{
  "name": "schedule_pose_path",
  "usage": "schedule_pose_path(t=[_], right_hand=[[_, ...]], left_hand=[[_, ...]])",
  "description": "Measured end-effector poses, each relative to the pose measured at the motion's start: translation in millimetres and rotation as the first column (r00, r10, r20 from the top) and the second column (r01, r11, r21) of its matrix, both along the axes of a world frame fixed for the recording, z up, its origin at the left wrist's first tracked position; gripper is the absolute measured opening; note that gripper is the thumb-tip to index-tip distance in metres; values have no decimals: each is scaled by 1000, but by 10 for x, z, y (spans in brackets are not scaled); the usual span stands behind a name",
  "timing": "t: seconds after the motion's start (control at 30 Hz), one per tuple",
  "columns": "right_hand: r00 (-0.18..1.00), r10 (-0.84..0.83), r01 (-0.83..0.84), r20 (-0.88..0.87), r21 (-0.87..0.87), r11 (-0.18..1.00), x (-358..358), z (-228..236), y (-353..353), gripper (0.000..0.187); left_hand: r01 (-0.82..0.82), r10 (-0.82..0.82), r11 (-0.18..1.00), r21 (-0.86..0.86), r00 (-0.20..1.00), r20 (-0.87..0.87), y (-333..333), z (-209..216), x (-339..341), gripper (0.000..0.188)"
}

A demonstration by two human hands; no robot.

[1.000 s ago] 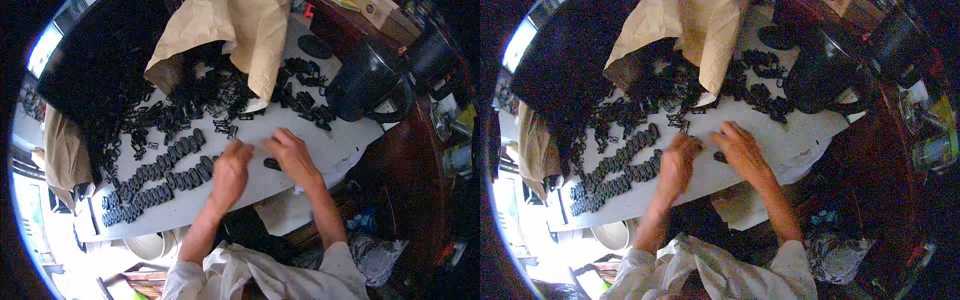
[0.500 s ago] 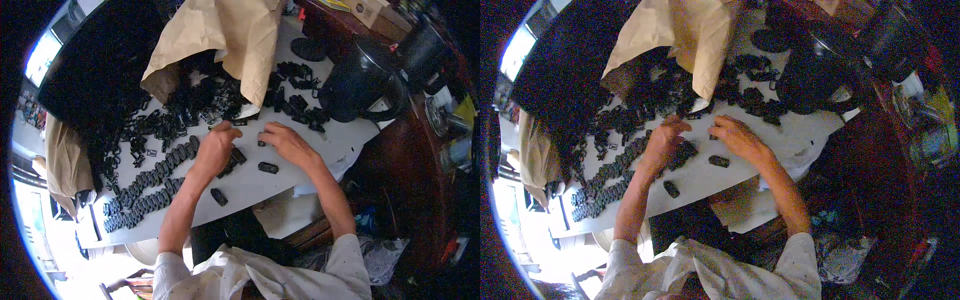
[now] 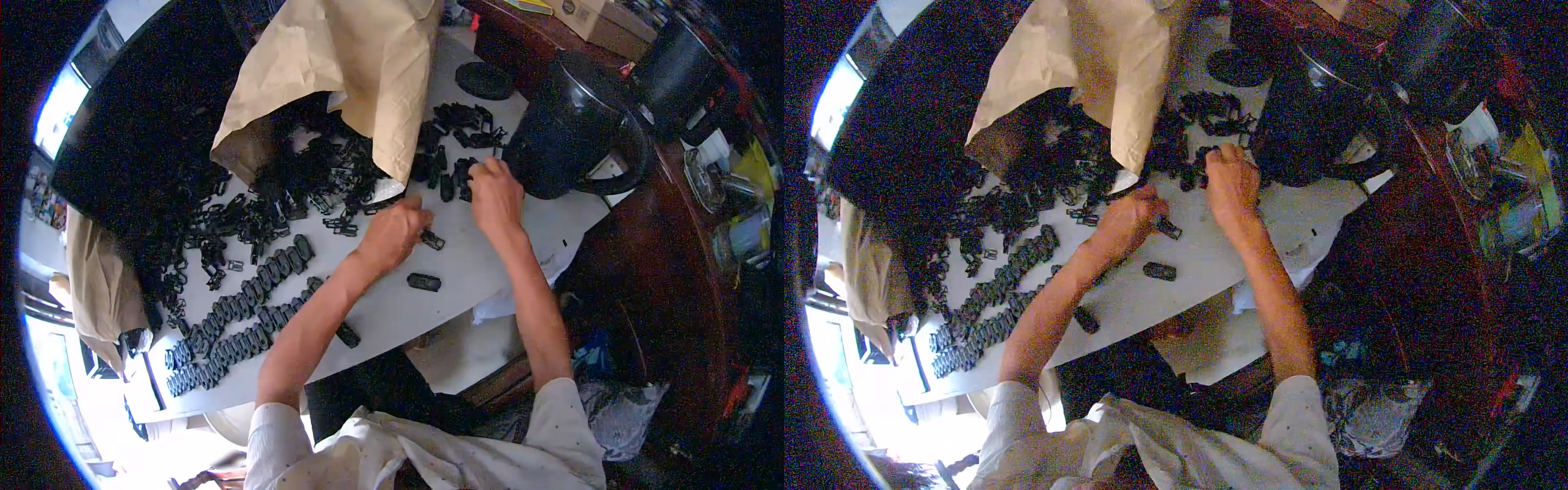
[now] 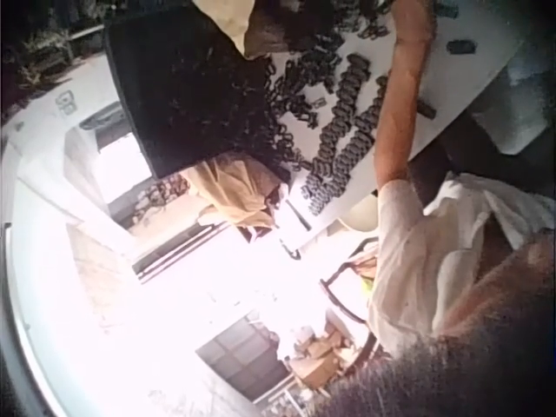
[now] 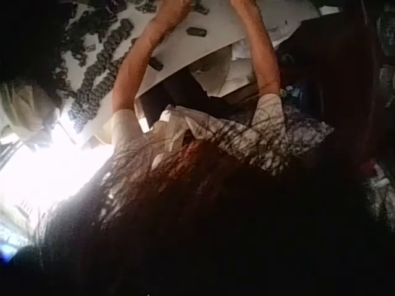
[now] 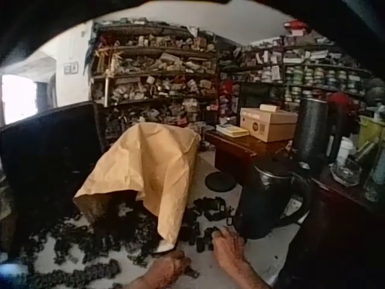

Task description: Assembling small black plastic components by hand into organized rows on a workbench.

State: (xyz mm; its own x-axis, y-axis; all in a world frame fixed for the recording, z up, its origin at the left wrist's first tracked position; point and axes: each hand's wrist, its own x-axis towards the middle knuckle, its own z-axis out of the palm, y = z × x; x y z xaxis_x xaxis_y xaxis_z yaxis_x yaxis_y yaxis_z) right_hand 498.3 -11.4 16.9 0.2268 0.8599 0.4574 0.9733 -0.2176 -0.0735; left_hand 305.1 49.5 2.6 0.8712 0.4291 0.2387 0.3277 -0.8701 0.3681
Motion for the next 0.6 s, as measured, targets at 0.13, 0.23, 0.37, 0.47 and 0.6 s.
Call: schedule_pose_path(t=[0.13,0.23,0.37,0.47,0.6], right_hand=[[904,163,-130,-396,109,986,-19,95,-289,17],[774,206,-233,-599,33,972,-23,-20,-486,17],[898,220,-262,-380,-61,963,0,-111,-636,19],[870,125,-147,-478,-8,989,-55,-54,-734,20],[948,132,-148,-289,-35,988,-210,-14,-808,21]], left_hand=[[-34,34,998,-51,999,10,-59,3,-23,23],[-58,60,997,-49,997,51,-99,-34,-59,23],[-82,82,994,-74,997,1,-169,58,-52,25],[-78,81,992,-98,997,19,-167,78,-82,28],[-104,107,985,-137,994,15,-175,83,-95,30]])
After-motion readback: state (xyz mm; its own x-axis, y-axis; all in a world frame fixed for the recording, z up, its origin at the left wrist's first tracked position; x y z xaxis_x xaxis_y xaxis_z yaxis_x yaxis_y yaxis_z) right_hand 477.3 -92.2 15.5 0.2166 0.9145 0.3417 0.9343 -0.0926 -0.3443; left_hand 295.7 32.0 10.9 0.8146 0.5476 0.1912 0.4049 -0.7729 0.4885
